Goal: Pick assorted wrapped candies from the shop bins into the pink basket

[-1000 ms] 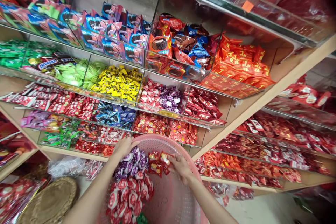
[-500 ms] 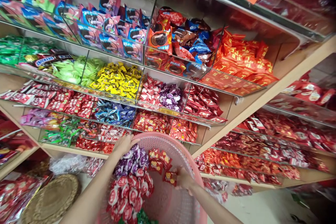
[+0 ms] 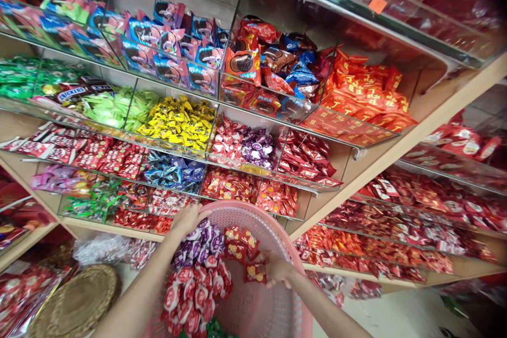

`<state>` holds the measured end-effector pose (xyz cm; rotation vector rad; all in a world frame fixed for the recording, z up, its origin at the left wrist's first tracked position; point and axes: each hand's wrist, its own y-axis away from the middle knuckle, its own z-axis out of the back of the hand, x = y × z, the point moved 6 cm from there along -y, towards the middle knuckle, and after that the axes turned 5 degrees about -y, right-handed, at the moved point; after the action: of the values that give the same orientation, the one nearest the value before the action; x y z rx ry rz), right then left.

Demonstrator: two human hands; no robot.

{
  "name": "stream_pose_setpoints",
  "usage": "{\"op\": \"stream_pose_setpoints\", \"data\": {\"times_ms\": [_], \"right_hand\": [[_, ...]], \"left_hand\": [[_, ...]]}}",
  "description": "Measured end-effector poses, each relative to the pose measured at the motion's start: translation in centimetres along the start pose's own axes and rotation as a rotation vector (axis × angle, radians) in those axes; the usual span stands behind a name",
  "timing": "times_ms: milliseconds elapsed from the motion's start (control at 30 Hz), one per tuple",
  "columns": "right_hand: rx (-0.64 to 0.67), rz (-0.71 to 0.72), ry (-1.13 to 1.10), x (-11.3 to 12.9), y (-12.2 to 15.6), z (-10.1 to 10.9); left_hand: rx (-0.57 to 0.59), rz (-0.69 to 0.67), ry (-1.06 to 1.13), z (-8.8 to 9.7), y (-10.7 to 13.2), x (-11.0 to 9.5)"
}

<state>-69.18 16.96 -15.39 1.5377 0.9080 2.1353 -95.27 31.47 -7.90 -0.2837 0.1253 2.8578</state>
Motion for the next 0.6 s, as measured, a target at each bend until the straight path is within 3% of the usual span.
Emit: {"op": "stream_pose_setpoints", "data": {"times_ms": [100, 200, 333, 467, 600], "right_hand": [[0.081, -0.018, -0.086, 0.8, 0.6, 1.0], [0.032, 0.09, -0.16, 3.0, 0.6, 1.4], [-0.026, 0.242, -0.133, 5.7, -0.7, 0.1], [-0.034, 0.31, -0.061, 6.7, -3.0, -1.7], [-0.319, 0.344, 0.287, 7.0, -4.2, -1.0]], "left_hand": [[0.0, -0.003, 0.005, -0.1, 0.0, 0.0], [-0.006, -0.006, 0.013, -0.2, 0.0, 0.0], [-0.003, -0.001, 0.02, -0.4, 0.0, 0.0], [-0.001, -0.001, 0.033, -0.4, 0.0, 0.0], [0.012, 0.01, 0.037, -0.5, -0.1, 0.2]]}}
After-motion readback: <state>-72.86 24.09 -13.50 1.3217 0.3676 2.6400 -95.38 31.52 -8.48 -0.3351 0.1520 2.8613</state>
